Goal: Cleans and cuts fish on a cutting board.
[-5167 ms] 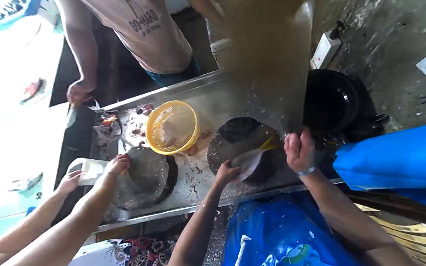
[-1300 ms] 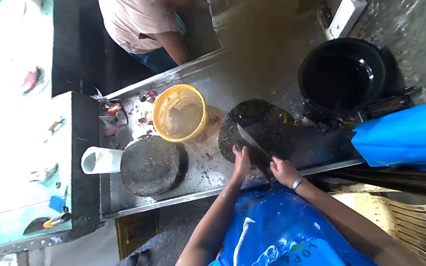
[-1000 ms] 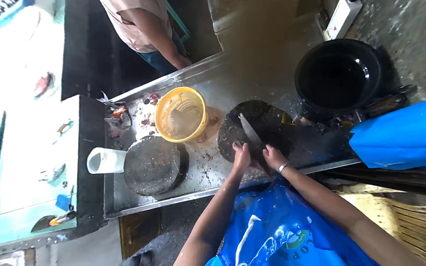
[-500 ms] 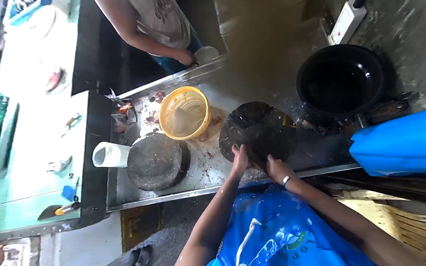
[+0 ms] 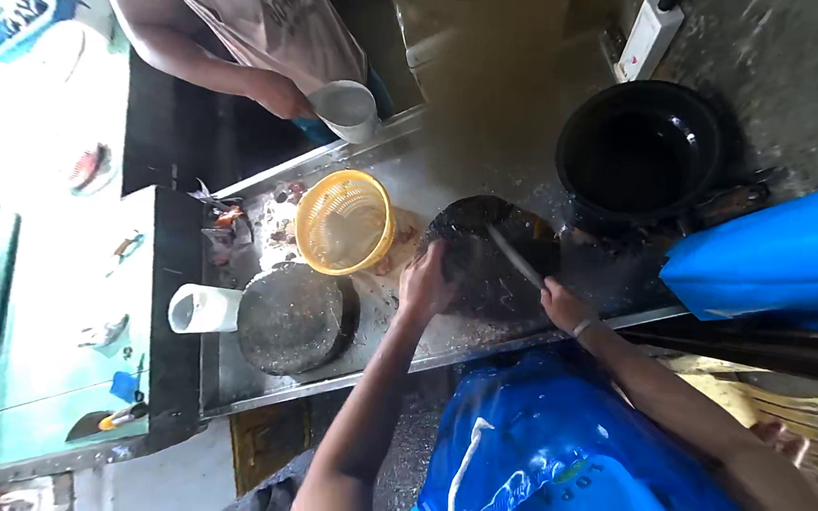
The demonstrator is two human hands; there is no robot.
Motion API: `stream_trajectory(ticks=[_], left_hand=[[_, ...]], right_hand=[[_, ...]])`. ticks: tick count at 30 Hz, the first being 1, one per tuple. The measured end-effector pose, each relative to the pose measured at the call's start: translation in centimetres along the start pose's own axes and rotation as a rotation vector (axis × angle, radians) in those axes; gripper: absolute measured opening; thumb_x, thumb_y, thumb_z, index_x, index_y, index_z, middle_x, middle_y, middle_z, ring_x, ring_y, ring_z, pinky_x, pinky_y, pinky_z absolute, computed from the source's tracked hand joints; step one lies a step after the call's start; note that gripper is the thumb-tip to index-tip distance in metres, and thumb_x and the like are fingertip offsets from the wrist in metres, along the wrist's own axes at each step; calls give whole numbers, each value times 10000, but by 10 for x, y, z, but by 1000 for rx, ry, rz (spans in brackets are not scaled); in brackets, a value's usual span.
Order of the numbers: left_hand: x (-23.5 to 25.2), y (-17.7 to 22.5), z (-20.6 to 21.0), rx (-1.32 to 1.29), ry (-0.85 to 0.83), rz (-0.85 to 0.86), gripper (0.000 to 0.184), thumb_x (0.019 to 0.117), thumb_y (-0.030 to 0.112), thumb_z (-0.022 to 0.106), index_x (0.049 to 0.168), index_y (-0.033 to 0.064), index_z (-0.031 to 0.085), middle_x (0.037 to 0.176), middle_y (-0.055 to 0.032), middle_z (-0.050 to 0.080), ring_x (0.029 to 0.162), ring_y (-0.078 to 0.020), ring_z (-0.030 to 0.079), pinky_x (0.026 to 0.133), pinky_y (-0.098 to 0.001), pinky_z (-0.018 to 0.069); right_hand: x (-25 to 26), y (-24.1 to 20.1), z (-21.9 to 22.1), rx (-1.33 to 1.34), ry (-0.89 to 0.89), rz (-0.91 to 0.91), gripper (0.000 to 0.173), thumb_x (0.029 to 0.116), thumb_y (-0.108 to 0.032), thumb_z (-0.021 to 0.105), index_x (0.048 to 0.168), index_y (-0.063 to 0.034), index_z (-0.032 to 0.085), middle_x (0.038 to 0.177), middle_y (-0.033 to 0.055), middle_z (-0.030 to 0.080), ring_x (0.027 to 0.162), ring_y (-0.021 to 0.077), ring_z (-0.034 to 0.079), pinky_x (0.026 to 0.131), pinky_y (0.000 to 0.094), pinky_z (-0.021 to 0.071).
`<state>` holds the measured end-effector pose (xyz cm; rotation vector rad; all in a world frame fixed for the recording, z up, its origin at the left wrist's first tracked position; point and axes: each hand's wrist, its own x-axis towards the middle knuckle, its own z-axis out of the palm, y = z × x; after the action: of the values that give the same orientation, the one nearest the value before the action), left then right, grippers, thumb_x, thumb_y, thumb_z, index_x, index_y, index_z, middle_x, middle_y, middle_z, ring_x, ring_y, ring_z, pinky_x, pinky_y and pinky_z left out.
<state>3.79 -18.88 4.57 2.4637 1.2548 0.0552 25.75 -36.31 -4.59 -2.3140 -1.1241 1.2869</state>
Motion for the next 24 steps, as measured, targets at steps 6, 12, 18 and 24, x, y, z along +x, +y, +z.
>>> stream_trajectory(ticks=[6,12,18,24], left_hand=[[20,-47,74,274,-55,475,383,923,-76,598,1179,178,724,1313,-26,694,1422,-289,491,1267,-615,137],[-6,-58,114,-168,232,185,323,909,-12,649,1132,195,759,1296,-152,597,1232,-330,561,1017,-528,504],[-19,-58,126,-346,249,77,337,931,12,654,1192,211,730,1296,-110,577,1089,-226,620,864,-412,575],[-16,-62,128,-390,255,68,337,895,21,705,1197,170,725,1282,-127,593,1020,-210,669,809,-388,618]], right_hand=[[-4,-10,1,167,91,-114,291,1100,-240,450,1221,-15,590,919,221,660,833,378,672,757,590,540],[-5,-29,16,21,-176,-123,324,1107,-253,417,1226,-18,606,1034,251,686,969,398,694,837,580,545],[-24,-12,6,21,-217,-49,358,1118,-276,373,1285,-30,574,1039,228,664,923,357,680,815,535,542],[-19,-40,-1,-81,-201,-91,330,1112,-277,407,1221,-35,602,991,223,687,925,378,695,808,564,552]])
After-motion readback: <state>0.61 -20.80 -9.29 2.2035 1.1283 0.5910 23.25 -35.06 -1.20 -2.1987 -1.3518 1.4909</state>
